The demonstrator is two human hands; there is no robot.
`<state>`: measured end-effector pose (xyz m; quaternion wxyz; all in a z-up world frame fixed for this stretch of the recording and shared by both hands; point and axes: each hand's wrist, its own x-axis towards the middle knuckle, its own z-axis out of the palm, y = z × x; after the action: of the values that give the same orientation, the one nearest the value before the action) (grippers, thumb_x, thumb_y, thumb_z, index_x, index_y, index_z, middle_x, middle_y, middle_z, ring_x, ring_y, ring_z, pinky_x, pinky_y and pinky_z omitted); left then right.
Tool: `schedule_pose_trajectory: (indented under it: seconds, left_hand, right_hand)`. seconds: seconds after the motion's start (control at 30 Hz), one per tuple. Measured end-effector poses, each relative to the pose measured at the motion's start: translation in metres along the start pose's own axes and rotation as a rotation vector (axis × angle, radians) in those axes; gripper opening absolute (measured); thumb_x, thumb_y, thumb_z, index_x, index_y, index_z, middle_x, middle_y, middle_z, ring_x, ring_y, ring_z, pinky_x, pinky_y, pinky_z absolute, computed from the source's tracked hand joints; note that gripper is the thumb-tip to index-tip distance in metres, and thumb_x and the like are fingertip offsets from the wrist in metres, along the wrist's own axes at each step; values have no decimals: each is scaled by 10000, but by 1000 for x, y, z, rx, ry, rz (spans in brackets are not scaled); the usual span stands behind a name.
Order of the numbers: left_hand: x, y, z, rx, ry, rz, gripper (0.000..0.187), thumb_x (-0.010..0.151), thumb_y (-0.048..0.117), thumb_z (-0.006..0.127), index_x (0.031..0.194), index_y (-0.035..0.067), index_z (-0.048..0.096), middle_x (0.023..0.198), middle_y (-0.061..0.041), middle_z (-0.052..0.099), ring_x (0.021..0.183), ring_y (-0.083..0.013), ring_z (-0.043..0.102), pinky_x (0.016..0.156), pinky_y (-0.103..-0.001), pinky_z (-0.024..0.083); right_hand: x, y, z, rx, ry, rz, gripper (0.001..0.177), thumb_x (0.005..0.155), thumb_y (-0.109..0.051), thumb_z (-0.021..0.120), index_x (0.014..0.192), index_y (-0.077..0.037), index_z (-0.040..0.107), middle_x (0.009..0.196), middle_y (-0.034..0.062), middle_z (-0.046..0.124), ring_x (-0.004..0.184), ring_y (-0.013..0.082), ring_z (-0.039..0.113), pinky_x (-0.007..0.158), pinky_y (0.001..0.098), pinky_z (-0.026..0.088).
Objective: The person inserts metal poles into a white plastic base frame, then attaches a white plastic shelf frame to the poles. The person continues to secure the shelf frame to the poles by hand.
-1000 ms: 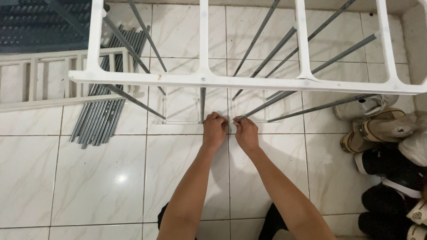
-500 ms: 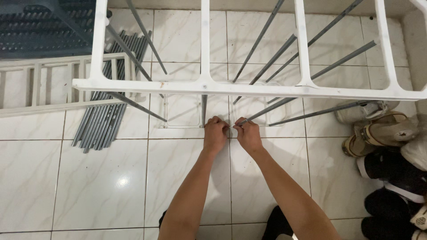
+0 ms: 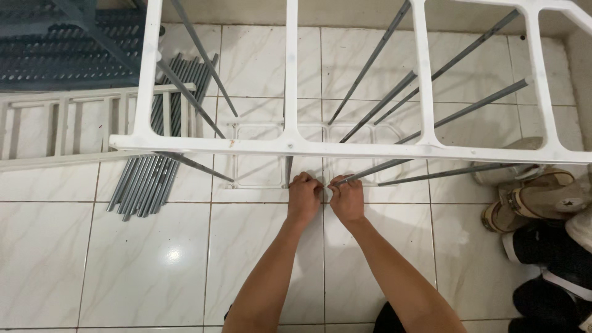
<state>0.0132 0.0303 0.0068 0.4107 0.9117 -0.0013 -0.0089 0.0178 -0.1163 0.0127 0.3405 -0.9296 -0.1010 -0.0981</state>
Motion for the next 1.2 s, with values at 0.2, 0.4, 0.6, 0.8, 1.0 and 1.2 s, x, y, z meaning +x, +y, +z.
schedule_pose_trajectory:
  seconds: [0.2,0.4,0.6,0.8,1.0,1.2]
  left_hand:
    - [2,1,0,13,-7,3,105,837,30,702,868,83,786,991,-91,658,997,-307,614,893,-454,484]
    - [-2,-2,2,13,-15,6,96,844,48,704,877,92,784,1001,-85,657,1023,-296,614,912,-449,495]
    - [-8,0,0,41,-40,-18,86,835,73,723,880,102,790,1012,-84,657,1033,-300,612,935,-460,482]
    - [-20,4,-7,65,-118,-15,106,838,59,705,884,102,791,1043,-93,659,1038,-306,610,954,-452,489]
    - [-35,24,-22,115,-207,-45,121,843,93,660,868,92,779,1054,-89,661,1065,-309,605,963,-452,488]
    - [-31,36,-23,142,-298,-192,142,920,169,634,963,80,735,1092,-97,672,1082,-307,636,965,-449,512]
  right_hand:
    - [-3,0,3,42,7,85,34,845,28,672,834,-4,677,857,181,713,845,405,649,776,488,536]
    - [-8,-5,0,111,0,149,25,882,23,657,886,1,647,853,188,700,811,393,670,708,466,540]
    - [-13,-12,-7,145,-18,189,54,882,0,680,917,-7,639,852,218,678,748,422,658,637,473,523]
    - [-30,-19,-14,131,-59,211,51,885,6,671,922,-11,641,861,205,688,760,402,674,646,460,543]
    - [-45,-20,-30,136,-168,151,107,834,57,670,915,-6,640,883,186,704,823,383,692,703,444,559]
    - [-32,-3,-45,207,-334,186,276,807,157,542,983,-21,657,926,154,750,883,311,742,751,403,589]
